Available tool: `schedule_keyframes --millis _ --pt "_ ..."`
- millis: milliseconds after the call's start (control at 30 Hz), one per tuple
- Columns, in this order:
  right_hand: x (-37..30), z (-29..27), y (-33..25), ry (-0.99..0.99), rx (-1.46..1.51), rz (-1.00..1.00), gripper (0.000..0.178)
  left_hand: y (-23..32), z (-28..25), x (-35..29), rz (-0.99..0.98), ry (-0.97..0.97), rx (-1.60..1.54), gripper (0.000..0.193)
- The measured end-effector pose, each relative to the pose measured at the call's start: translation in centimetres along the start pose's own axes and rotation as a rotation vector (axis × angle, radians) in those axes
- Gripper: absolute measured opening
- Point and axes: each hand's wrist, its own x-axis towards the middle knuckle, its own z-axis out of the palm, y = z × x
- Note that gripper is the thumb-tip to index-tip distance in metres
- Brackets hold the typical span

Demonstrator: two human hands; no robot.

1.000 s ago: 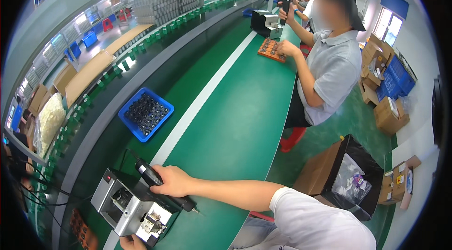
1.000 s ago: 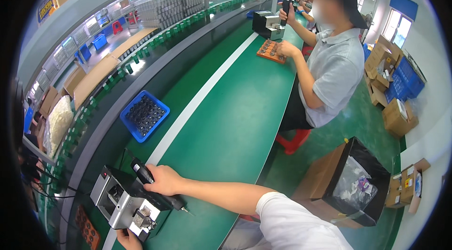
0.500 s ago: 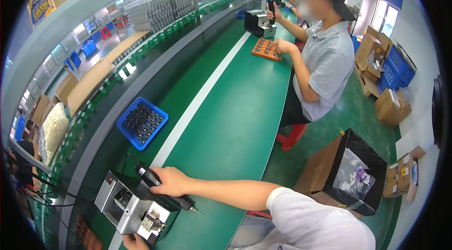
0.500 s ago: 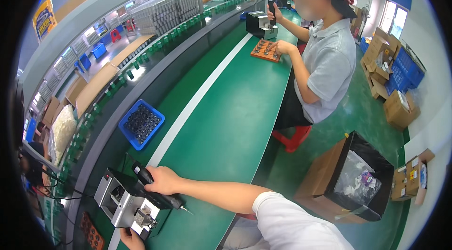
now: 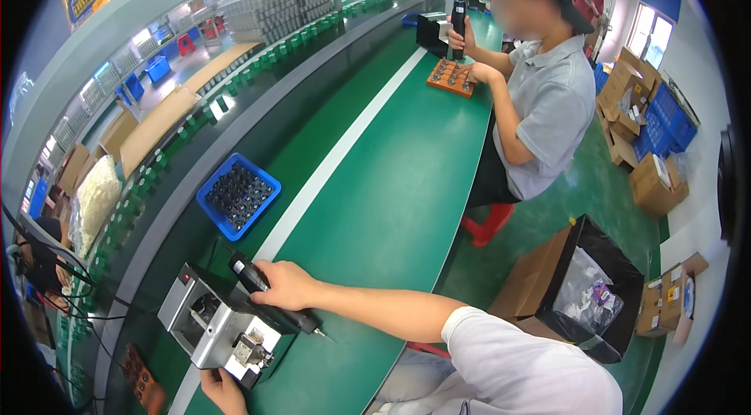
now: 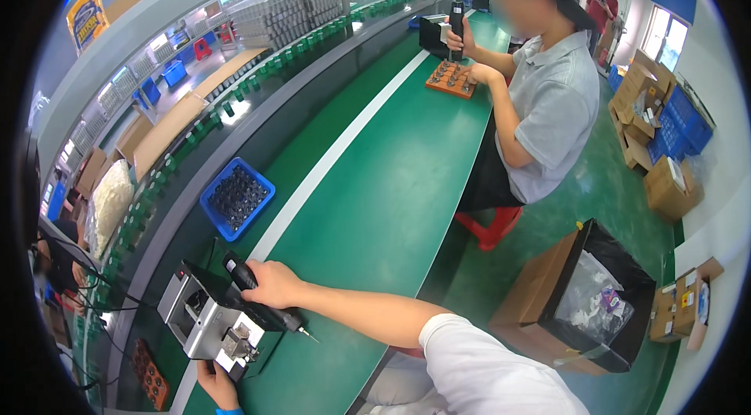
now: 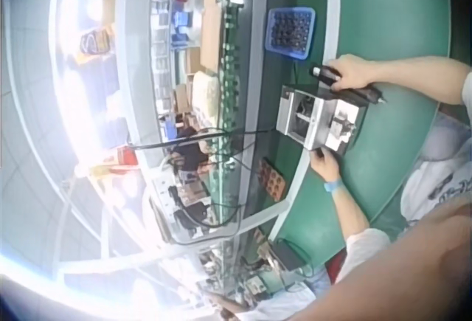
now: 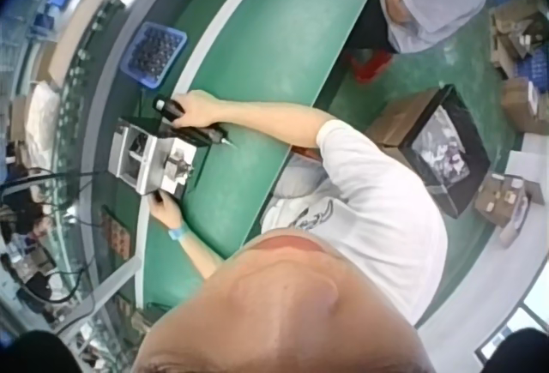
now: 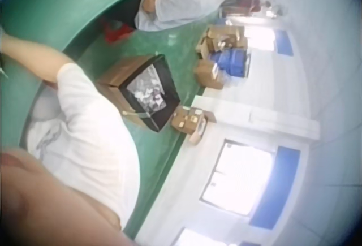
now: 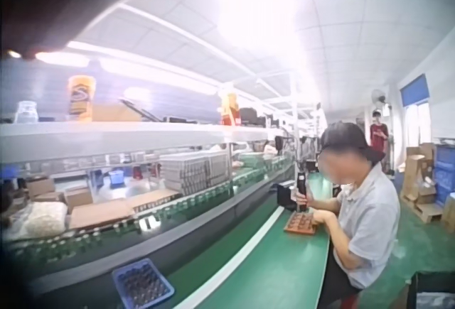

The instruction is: Assembling circular components onto a printed circuit board using a powered screwdriver on an assembly line.

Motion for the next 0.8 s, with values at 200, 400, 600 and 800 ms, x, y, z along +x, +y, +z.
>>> schedule_keyframes --millis 200,400,600,800 --pt "-0.2 0.2 0.4 0.025 -0.018 -0.016 0.050 -1.5 0.0 -0.1 -0.021 -0.015 -0.089 0.030" --pt "-0.5 0.1 0.4 0.023 -0.033 0.042 0.055 3.4 0.1 -1.2 -0.117 -0.079 -0.021 0.039" --pt "-0.3 0.7 -0.2 0.047 -0.008 -0.016 0.055 6.4 1.5 -3.0 0.024 -0.003 -0.126 0.043" --pt "-1.6 0.8 -1.8 0.094 -0.032 0.076 0.054 4.2 2.4 -6.1 -0.374 0.077 -0.946 0.051"
